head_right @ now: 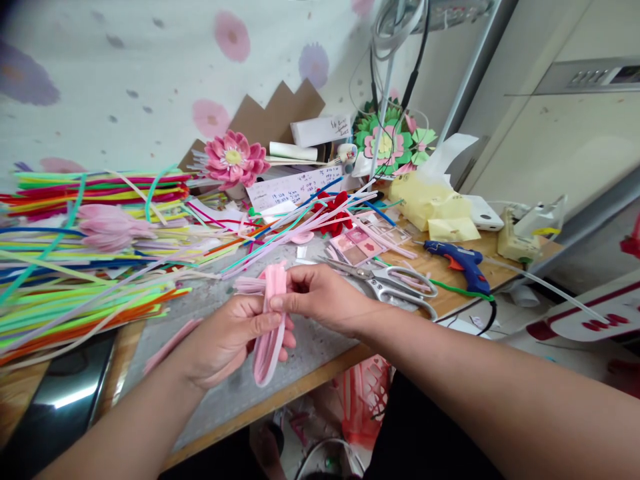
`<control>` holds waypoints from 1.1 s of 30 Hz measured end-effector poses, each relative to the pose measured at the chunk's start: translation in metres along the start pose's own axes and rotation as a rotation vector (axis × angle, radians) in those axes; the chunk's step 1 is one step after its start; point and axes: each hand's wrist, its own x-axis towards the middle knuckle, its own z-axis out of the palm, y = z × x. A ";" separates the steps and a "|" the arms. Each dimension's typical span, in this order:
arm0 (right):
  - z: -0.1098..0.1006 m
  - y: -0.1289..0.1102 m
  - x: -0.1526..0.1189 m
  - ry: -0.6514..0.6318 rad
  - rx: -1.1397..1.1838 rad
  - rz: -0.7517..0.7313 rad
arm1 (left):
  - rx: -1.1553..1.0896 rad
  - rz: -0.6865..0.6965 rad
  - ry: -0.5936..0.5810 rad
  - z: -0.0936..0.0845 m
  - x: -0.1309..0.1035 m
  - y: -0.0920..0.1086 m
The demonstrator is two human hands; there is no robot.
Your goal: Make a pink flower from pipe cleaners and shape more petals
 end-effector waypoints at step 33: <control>-0.006 0.008 0.002 0.333 -0.187 -0.112 | 0.057 0.129 0.203 -0.004 0.003 0.007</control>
